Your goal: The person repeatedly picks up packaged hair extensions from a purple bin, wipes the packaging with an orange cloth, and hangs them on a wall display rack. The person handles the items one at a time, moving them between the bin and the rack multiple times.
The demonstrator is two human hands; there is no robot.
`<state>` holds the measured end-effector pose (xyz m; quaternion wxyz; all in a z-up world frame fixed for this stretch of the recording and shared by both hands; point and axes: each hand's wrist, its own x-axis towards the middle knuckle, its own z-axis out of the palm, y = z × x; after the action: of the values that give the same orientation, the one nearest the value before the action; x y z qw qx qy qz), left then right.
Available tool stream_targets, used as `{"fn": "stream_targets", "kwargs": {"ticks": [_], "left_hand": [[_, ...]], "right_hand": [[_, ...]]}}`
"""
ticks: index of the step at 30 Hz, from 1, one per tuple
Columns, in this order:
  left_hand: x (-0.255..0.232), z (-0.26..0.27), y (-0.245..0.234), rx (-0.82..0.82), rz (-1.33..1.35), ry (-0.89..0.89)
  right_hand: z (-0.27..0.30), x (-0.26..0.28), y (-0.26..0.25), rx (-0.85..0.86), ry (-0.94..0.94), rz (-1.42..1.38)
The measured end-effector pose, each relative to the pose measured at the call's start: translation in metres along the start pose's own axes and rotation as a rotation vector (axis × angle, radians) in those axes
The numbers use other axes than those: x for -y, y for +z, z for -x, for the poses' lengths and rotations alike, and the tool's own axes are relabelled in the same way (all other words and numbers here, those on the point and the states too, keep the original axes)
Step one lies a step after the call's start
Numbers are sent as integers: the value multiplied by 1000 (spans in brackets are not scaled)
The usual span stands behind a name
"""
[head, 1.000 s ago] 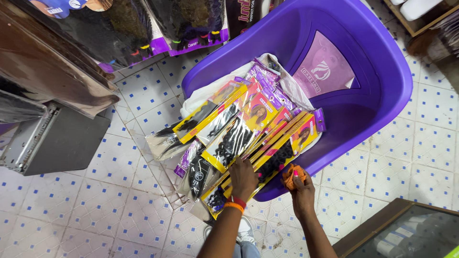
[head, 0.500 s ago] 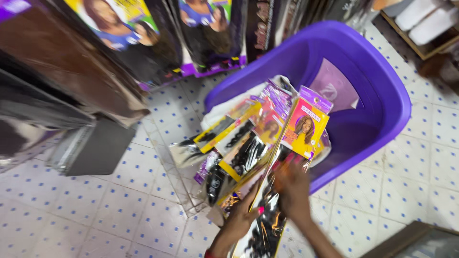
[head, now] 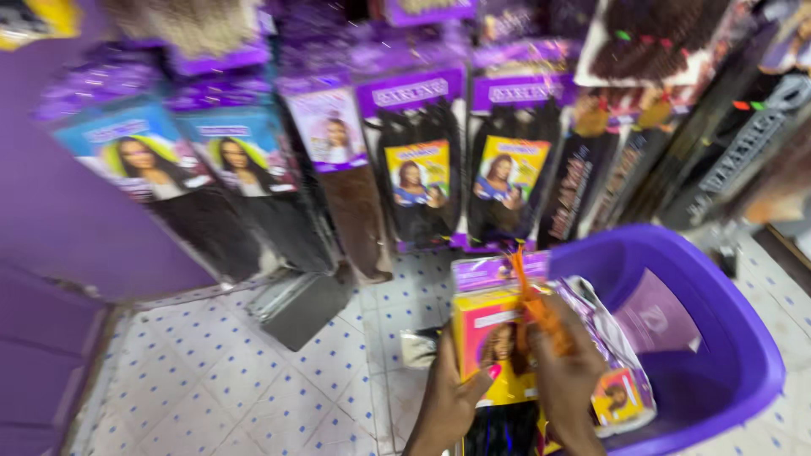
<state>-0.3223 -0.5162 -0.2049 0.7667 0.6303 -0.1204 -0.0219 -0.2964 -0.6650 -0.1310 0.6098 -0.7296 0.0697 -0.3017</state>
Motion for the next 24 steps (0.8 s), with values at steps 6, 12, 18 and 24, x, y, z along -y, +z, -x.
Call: {"fn": "stream_targets", "kwargs": {"ticks": [6, 12, 18, 24], "left_hand": [[-95, 22, 2, -64, -602, 145], [-148, 63, -12, -180, -511, 70], [-200, 67, -43, -497, 214, 328], [-264, 86, -72, -512, 200, 332]], "right_hand": [[20, 109, 15, 166, -537, 94], [17, 135, 24, 138, -553, -121], [110, 97, 65, 333, -627, -212], [85, 169, 94, 254, -655, -23]]}}
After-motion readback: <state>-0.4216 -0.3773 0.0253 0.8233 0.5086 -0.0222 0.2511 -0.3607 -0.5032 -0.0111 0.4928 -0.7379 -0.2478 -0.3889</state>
